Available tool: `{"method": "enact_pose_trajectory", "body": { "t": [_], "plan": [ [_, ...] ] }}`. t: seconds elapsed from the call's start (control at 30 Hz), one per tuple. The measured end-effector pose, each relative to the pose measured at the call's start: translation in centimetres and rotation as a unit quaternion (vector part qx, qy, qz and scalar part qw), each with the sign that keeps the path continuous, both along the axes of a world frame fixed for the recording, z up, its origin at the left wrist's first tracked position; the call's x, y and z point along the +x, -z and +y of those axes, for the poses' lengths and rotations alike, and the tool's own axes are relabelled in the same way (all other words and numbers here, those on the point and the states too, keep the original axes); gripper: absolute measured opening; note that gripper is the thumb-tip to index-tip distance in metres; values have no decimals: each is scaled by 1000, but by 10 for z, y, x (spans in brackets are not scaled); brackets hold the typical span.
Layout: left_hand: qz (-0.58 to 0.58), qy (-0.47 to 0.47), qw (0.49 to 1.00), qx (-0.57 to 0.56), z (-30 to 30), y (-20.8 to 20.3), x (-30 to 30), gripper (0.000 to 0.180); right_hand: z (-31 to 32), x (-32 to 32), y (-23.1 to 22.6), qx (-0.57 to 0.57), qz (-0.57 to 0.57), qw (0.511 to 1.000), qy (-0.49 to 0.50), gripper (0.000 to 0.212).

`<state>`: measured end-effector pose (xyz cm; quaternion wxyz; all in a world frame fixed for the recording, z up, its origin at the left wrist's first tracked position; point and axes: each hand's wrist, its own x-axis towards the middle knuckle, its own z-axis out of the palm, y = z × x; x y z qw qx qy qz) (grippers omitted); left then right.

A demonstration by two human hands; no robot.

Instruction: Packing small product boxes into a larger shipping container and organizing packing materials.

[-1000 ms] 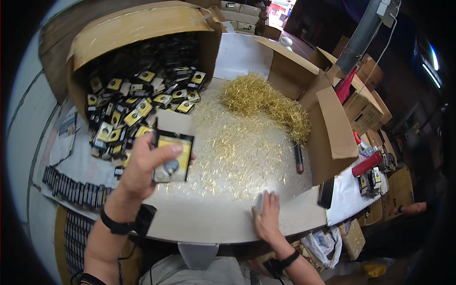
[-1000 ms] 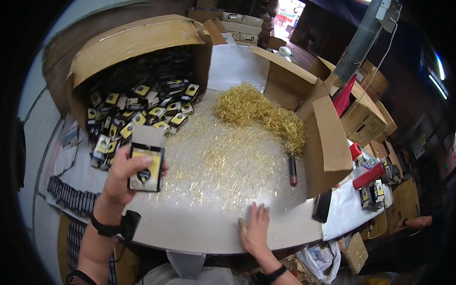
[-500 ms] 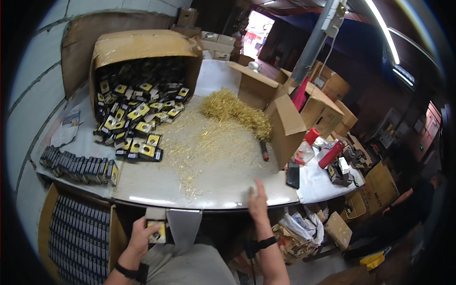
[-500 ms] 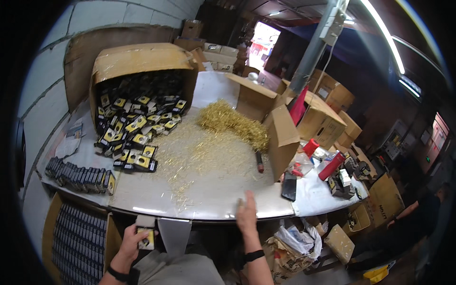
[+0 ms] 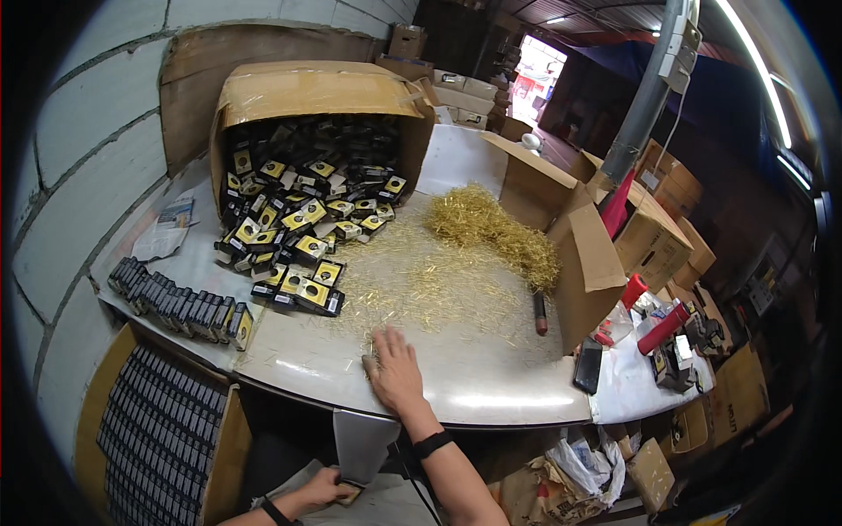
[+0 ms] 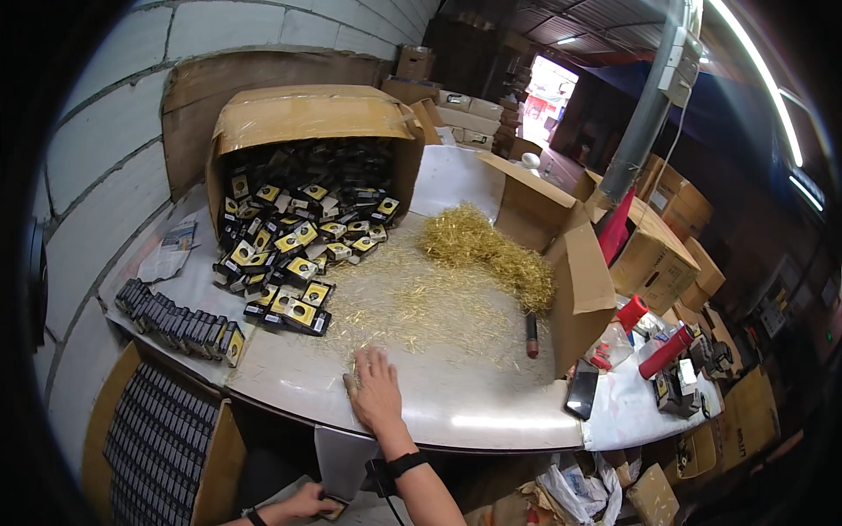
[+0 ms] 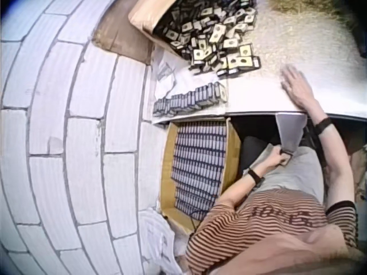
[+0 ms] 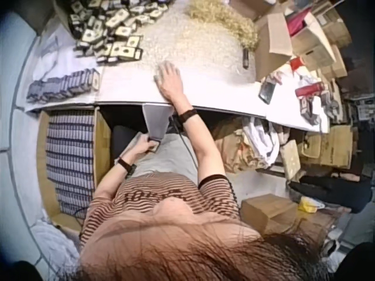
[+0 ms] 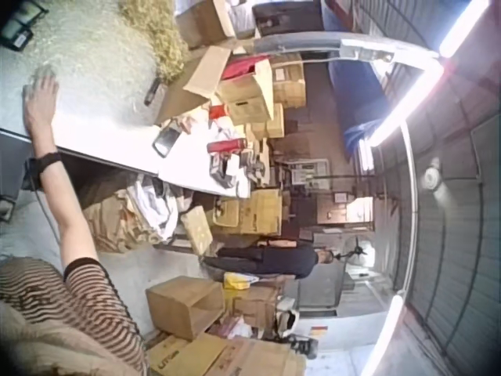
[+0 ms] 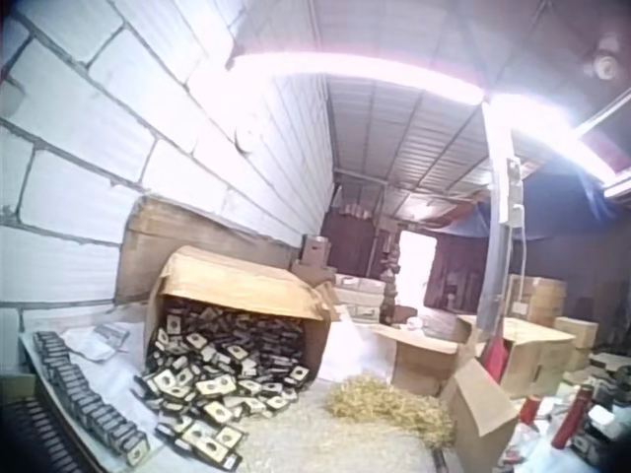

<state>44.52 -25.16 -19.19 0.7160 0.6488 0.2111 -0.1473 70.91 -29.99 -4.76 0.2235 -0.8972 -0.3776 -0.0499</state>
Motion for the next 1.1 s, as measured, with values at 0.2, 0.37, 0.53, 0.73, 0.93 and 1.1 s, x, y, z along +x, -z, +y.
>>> {"method": "enact_pose_trajectory", "body": {
  "t": [0.2, 0.37, 0.53, 0.73, 0.93, 1.1],
  "plan": [
    [38, -64, 976, -204, -2, 27, -6, 39, -26, 0, -10, 149, 261, 949, -96, 47],
    [29, -140, 963, -228, -9, -13, 2, 29, -7, -45, 0, 32, -3, 996, -87, 49],
    [11, -33, 972, -232, 11, -4, -4, 38, -27, -98, -15, -6, 49, 998, -29, 49],
    [-17, 17, 955, -295, 27, -16, -11, 59, -87, -107, -53, 187, 101, 977, -34, 32],
    [-30, 11, 954, -297, 18, -7, -15, 66, -126, -145, -7, 203, 239, 948, -51, 27],
    [6, -32, 974, -226, 9, -15, -12, 51, -119, -154, -2, 263, 247, 931, -57, 31]
  ]
}}
